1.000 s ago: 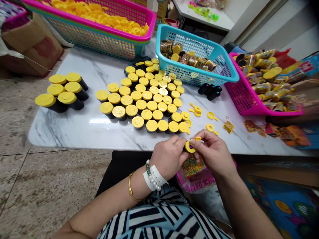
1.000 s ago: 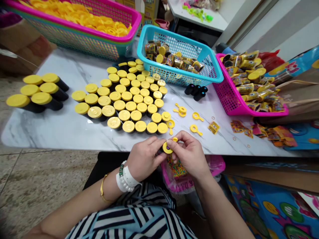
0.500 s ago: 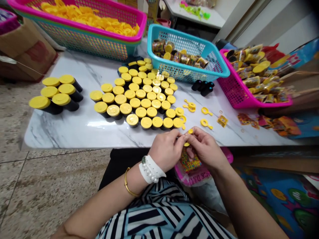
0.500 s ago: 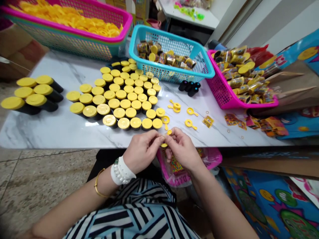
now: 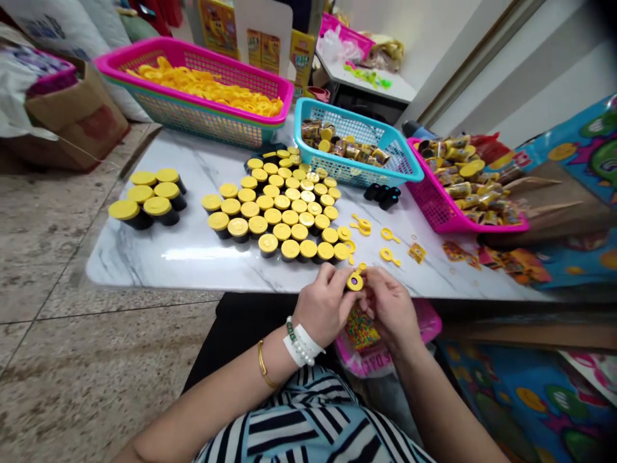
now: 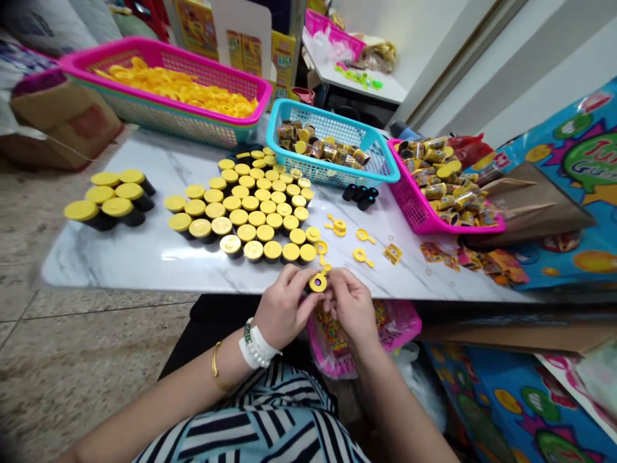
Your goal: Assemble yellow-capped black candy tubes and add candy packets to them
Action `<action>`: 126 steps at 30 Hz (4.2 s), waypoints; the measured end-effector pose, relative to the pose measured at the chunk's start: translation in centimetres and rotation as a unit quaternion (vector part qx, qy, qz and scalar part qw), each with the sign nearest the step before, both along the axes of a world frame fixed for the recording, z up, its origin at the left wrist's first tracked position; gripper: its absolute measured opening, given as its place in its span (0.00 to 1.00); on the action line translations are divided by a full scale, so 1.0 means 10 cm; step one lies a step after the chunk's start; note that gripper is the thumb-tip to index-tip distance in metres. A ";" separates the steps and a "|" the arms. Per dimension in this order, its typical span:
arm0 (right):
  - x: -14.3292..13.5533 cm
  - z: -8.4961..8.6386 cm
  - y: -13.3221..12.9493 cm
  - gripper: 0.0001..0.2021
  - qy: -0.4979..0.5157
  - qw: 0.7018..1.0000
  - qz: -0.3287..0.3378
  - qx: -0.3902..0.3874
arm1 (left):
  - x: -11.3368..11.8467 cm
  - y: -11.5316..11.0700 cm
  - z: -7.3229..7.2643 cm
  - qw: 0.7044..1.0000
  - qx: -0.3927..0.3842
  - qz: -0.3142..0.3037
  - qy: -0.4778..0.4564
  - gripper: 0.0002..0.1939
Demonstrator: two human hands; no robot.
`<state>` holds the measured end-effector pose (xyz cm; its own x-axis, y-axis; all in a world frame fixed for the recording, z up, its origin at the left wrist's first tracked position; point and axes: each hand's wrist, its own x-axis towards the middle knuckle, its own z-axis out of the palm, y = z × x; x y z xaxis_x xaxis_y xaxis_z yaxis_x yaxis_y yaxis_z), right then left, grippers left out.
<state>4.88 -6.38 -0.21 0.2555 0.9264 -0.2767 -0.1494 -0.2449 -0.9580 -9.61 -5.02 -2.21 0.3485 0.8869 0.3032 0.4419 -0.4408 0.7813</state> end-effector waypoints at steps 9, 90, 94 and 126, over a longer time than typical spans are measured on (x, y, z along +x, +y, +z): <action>0.34 0.31 0.45 0.17 -0.007 0.940 0.312 -0.137 | -0.01 0.03 0.04 0.999 -0.026 -0.004 -0.027 0.13; 0.20 0.21 0.08 0.05 -0.213 0.964 0.116 0.106 | 0.04 0.08 0.00 1.000 0.009 0.019 -0.012 0.16; 0.09 0.19 0.18 0.12 -0.156 0.983 0.082 0.043 | 0.05 0.10 0.02 0.999 -0.035 0.004 0.002 0.12; 0.33 0.18 0.33 0.15 -0.004 0.978 0.195 -0.081 | 0.05 0.04 0.08 0.999 -0.018 -0.016 0.026 0.13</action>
